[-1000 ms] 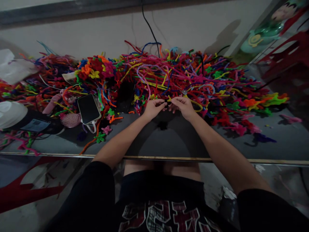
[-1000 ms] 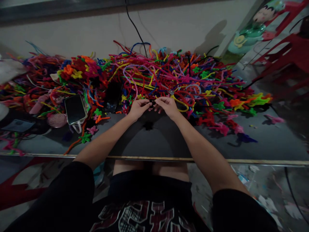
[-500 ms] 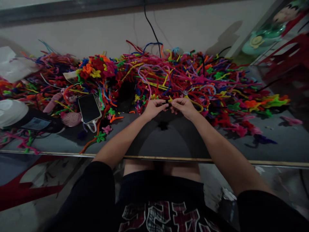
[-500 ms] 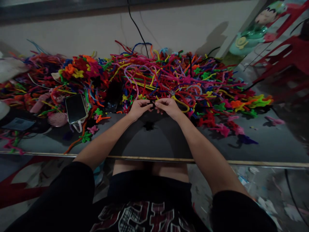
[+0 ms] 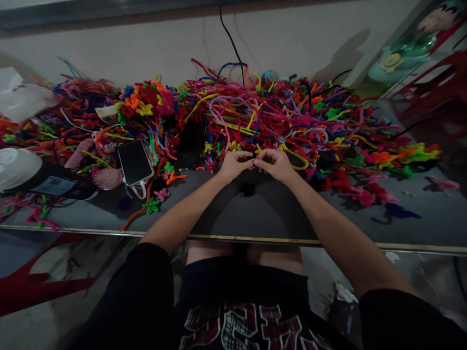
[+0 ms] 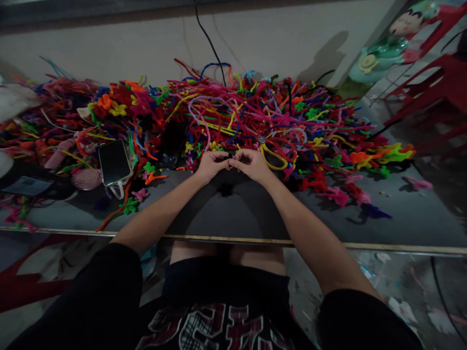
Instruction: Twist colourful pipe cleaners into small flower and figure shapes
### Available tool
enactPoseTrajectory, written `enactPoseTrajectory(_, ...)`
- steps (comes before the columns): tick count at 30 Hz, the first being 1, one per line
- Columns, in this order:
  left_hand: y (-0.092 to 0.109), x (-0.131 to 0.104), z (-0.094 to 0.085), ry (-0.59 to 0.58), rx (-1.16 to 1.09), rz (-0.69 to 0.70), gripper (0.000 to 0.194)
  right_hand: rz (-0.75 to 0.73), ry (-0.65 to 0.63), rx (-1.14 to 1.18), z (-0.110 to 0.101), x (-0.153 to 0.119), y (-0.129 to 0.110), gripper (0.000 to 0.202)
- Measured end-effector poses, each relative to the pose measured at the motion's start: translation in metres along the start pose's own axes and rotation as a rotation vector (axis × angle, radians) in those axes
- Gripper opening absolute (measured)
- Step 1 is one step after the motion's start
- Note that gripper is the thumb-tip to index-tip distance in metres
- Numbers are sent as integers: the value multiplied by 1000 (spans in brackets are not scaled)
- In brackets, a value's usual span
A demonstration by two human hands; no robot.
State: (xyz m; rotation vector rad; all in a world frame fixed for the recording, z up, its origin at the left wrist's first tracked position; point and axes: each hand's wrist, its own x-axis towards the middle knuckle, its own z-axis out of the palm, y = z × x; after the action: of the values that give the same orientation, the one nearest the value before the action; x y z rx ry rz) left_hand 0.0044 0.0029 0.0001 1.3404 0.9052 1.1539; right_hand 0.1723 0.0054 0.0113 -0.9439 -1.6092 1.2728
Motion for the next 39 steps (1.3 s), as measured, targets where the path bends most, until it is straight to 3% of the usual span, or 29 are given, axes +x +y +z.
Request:
enactPoseTrajectory(10, -11, 10, -1, 159, 38, 13, 19, -5, 126, -71, -4, 4, 4, 38)
enactPoseTrajectory(22, -5, 0, 0, 189, 471, 134, 19, 6, 147, -177, -2, 2, 2, 30)
enactPoseTrajectory(31, -6, 4, -3, 162, 231, 39, 29, -6, 71, -49, -11, 6, 9, 33)
enactPoseTrajectory(39, -6, 3, -3, 138, 113, 15, 28, -41, 104, -70, -10, 4, 11, 30)
